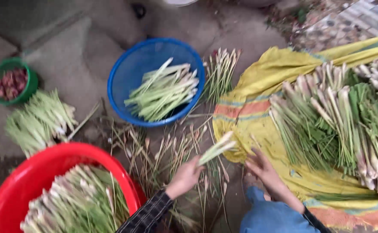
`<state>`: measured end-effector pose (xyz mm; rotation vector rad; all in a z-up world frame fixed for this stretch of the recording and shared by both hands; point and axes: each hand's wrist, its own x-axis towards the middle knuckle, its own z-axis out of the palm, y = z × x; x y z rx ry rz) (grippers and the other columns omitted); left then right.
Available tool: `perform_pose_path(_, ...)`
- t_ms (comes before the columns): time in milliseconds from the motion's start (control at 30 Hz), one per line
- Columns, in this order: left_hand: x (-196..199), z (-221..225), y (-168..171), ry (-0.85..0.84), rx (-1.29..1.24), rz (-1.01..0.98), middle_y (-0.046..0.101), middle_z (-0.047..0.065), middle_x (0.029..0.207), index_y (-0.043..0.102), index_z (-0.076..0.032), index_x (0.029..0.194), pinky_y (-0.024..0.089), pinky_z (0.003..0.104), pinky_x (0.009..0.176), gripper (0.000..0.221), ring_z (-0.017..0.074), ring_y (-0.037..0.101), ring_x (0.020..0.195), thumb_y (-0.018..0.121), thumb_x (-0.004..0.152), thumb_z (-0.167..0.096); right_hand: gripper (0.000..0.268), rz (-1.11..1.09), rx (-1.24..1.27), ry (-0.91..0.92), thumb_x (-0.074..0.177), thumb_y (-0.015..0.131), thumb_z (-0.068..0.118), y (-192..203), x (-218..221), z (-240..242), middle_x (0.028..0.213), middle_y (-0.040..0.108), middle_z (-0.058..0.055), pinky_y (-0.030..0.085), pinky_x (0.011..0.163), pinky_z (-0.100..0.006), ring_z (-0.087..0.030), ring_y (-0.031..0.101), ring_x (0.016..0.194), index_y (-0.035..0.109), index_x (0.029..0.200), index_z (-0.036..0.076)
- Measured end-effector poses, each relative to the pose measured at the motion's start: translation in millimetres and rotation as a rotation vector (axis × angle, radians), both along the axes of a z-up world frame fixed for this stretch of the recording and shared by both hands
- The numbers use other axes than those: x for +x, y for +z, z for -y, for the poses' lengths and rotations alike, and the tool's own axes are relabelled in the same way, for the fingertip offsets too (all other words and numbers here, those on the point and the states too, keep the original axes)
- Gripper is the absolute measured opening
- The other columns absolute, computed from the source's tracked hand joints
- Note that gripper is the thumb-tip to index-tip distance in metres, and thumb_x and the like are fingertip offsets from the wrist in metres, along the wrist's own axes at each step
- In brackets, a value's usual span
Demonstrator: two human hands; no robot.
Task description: Sorting and cleaning lemongrass stalks by stripping outer layers and placing them into different containers.
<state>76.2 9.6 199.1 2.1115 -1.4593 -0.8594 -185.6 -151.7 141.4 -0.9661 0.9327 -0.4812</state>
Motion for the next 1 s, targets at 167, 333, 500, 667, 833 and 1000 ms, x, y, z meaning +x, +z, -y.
perform_pose_path(167,124,27,-24,0.033,0.028,0.673,0.069,0.013,0.078,0.053,-0.012,0.135,0.052,0.051,0.051,0.053,0.0362,0.066,0.058,0.061,0.082,-0.012,0.059,-0.113,0.329,-0.185,0.094,0.058,0.004,-99,-112,1,0.132,0.061,-0.034,0.051,0.089,-0.048,-0.043,0.062,0.114,0.045,0.152,0.004)
perform_pose_path(333,193,110,51,-0.106,-0.294,1.423,0.061,0.001,0.086,0.061,-0.017,0.155,0.044,0.031,0.058,0.071,0.0177,0.057,0.064,0.066,0.085,-0.014,0.044,-0.309,-0.037,-0.138,0.092,0.066,0.014,-145,-177,-11,0.115,0.076,-0.015,0.058,0.085,-0.031,-0.021,0.071,0.098,0.061,0.134,0.001)
perform_pose_path(500,149,167,-31,-0.042,-0.125,0.955,0.028,0.035,0.164,0.024,-0.009,0.166,0.022,0.077,0.109,0.102,0.0592,0.025,0.146,0.063,0.080,-0.048,0.034,-0.591,-0.303,-0.168,0.090,0.069,0.016,-56,-151,33,0.107,0.079,-0.006,0.062,0.077,-0.028,-0.017,0.076,0.088,0.069,0.122,0.006)
perform_pose_path(667,-46,170,-90,-0.050,-0.404,0.647,0.061,0.021,0.115,0.056,0.005,0.137,0.047,0.047,0.093,0.070,0.0342,0.058,0.100,0.077,0.076,-0.021,0.024,-0.627,-0.694,-0.039,0.089,0.068,0.015,-42,-88,93,0.100,0.076,-0.006,0.060,0.071,-0.032,-0.020,0.074,0.078,0.071,0.111,0.007)
perform_pose_path(833,-125,129,-179,-0.252,0.020,0.312,0.043,0.013,0.157,0.064,-0.018,0.136,0.027,0.055,0.119,0.048,0.0392,0.033,0.148,0.060,0.094,-0.041,0.061,-0.777,-1.096,0.116,0.085,0.066,0.013,-73,-27,185,0.138,0.052,-0.022,0.045,0.105,-0.046,-0.039,0.052,0.124,0.048,0.143,0.003)
perform_pose_path(1000,-122,169,-147,-0.107,0.011,0.258,0.066,0.008,0.136,0.074,-0.016,0.120,0.044,0.047,0.109,0.033,0.0301,0.062,0.121,0.067,0.088,-0.025,0.065,-0.882,-1.140,-0.077,0.084,0.067,0.013,-75,-3,283,0.139,0.048,-0.024,0.044,0.105,-0.049,-0.042,0.050,0.123,0.046,0.144,-0.002)
